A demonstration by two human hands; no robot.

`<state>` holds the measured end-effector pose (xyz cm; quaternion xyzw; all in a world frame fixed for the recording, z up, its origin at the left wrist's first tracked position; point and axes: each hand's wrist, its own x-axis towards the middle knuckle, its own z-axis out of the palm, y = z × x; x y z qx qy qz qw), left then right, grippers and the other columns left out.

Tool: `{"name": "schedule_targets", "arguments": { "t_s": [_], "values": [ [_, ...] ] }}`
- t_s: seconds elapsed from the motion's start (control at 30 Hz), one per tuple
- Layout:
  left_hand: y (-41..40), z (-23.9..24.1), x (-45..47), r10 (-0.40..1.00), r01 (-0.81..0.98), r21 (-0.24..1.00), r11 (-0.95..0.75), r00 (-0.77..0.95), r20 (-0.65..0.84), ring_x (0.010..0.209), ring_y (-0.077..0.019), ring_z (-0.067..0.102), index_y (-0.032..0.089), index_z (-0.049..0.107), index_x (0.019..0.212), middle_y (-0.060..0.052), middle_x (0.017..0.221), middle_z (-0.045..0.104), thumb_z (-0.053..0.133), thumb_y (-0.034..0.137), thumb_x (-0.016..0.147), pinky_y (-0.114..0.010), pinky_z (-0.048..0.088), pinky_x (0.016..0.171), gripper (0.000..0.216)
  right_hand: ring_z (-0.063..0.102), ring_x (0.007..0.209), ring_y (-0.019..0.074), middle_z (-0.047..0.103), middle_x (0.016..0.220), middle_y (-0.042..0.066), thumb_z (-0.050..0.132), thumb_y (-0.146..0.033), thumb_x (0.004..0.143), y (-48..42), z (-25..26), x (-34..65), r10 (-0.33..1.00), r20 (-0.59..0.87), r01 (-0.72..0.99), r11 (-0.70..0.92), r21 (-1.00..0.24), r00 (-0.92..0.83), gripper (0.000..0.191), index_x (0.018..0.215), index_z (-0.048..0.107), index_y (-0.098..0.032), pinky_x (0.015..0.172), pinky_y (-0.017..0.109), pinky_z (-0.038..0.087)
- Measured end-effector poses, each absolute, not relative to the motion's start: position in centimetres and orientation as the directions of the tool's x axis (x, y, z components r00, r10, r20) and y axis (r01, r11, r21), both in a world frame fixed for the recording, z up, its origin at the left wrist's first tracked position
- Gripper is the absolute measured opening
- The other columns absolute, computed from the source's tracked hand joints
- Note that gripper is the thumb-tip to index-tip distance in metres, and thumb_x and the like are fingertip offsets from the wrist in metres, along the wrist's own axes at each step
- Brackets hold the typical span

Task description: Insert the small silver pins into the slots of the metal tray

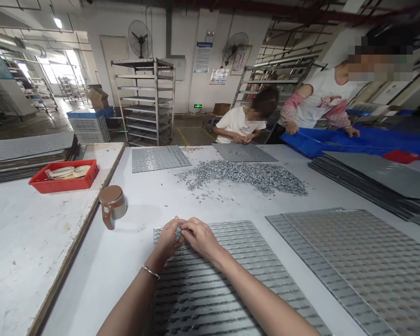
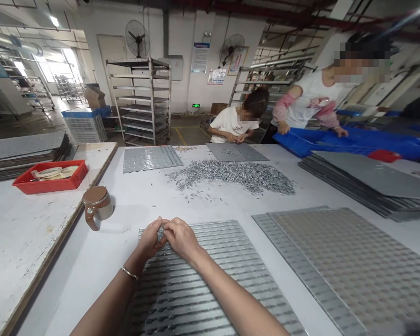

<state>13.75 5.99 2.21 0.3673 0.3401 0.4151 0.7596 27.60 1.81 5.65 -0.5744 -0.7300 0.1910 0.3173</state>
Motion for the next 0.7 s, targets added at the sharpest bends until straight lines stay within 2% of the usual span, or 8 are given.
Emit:
{"name": "schedule_targets", "arguments": {
  "t_s": [0.13, 0.23, 0.3, 0.43, 0.6, 0.7],
  "values": [
    [5.7, 2.2, 13.9, 0.868, -0.358, 0.845, 0.397, 0.445, -0.219, 0.035, -0.0054, 0.026, 0.013, 0.066, 0.090, 0.006, 0.048, 0.045, 0.071, 0.065, 0.079, -0.022, 0.008, 0.039, 0.053, 0.062, 0.083, 0.0174, 0.068, 0.089, 0.004, 0.059, -0.013, 0.090, 1.4, 5.6, 27.4, 0.972, 0.215, 0.783, 0.204, -0.587, -0.092, 0.014, 0.081, 0.068, -0.021, 0.079, 0.027, 0.044],
    [5.9, 2.2, 13.7, 0.859, -0.375, 0.826, 0.420, 0.459, -0.228, 0.037, -0.0058, 0.032, 0.015, 0.065, 0.085, 0.001, 0.056, 0.055, 0.074, 0.056, 0.078, -0.021, 0.009, 0.039, 0.043, 0.061, 0.080, 0.0170, 0.066, 0.083, 0.003, 0.056, -0.018, 0.092, 1.8, 5.2, 28.1, 0.973, 0.229, 0.728, 0.181, -0.661, -0.033, 0.015, 0.079, 0.064, -0.020, 0.075, 0.026, 0.043],
    [6.4, 2.0, 13.4, 0.873, -0.415, 0.800, 0.433, 0.415, -0.257, 0.041, -0.0062, 0.037, 0.015, 0.065, 0.084, -0.004, 0.067, 0.063, 0.077, 0.047, 0.076, -0.020, 0.012, 0.039, 0.035, 0.060, 0.076, 0.0163, 0.067, 0.081, 0.002, 0.053, -0.023, 0.095, 2.3, 4.8, 28.8, 0.988, 0.156, 0.706, 0.100, -0.701, 0.015, 0.017, 0.082, 0.065, -0.020, 0.071, 0.024, 0.042],
    [7.3, 1.8, 12.6, 0.916, -0.514, 0.764, 0.391, 0.303, -0.265, 0.051, -0.0072, 0.046, 0.014, 0.064, 0.088, -0.004, 0.073, 0.064, 0.079, 0.032, 0.071, -0.018, 0.022, 0.042, 0.029, 0.059, 0.069, 0.0148, 0.069, 0.074, 0.001, 0.054, -0.018, 0.091, 3.3, 3.4, 29.7, 0.999, -0.031, 0.750, -0.042, -0.660, 0.029, 0.018, 0.078, 0.066, -0.018, 0.064, 0.022, 0.038],
    [7.6, 1.6, 12.3, 0.927, -0.539, 0.762, 0.359, 0.299, -0.226, 0.050, -0.0066, 0.044, 0.015, 0.060, 0.095, -0.002, 0.075, 0.064, 0.081, 0.032, 0.072, -0.017, 0.023, 0.042, 0.036, 0.058, 0.065, 0.0148, 0.069, 0.068, 0.002, 0.058, -0.012, 0.085, 3.8, 1.7, 29.1, 0.996, -0.085, 0.776, -0.068, -0.627, 0.018, 0.020, 0.067, 0.065, -0.019, 0.063, 0.024, 0.034],
    [7.4, 1.4, 12.5, 0.925, -0.529, 0.768, 0.361, 0.305, -0.225, 0.049, -0.0064, 0.045, 0.017, 0.056, 0.090, -0.003, 0.075, 0.066, 0.083, 0.037, 0.072, -0.017, 0.022, 0.042, 0.038, 0.060, 0.068, 0.0162, 0.070, 0.070, 0.004, 0.059, -0.011, 0.083, 4.0, 1.3, 28.7, 0.996, -0.075, 0.782, -0.087, -0.617, 0.052, 0.018, 0.067, 0.064, -0.018, 0.065, 0.025, 0.034]
  ]
}}
